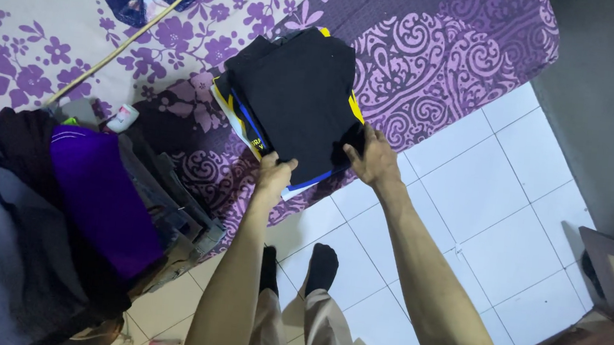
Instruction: The person folds several shirts on a bed and places them into a wooden wardrobe. The shirts include a black shirt, a blue shirt, and a black shirt with yellow accents. The person repeatedly picks up shirts, folds them, and stacks them in the wardrobe.
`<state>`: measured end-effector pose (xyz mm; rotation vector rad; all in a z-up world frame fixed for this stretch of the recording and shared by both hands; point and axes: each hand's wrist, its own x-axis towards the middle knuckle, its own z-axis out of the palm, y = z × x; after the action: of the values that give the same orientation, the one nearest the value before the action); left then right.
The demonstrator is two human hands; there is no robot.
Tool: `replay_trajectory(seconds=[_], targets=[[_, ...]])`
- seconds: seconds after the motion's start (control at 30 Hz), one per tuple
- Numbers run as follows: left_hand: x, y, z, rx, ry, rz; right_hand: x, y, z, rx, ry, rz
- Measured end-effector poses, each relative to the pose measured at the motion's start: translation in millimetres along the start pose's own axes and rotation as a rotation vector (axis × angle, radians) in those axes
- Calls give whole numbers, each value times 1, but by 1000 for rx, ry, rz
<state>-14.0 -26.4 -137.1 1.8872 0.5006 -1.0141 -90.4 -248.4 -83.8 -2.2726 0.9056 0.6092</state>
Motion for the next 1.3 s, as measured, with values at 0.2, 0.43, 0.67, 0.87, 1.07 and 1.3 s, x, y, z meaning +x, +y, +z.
replay_trajectory(seconds=[0.2, 0.43, 0.67, 0.87, 1.07, 1.3], targets=[[2, 1, -21, -226, -115, -20, -27, -23, -23, 173, -21, 65], [-23, 17, -33, -216, -23, -30, -28, -25, -17, 398, 12, 135], [32, -34, -27, -53, 233, 142, 2, 7, 12, 518, 91, 63], [-1, 10, -38, 248, 155, 150, -6, 10, 24, 645, 56, 84], [-15, 17, -43, 227, 84, 80, 10, 9, 25, 523, 44, 123], [-52, 29, -48, 60, 58, 369, -34, -44, -17, 641, -109, -61]])
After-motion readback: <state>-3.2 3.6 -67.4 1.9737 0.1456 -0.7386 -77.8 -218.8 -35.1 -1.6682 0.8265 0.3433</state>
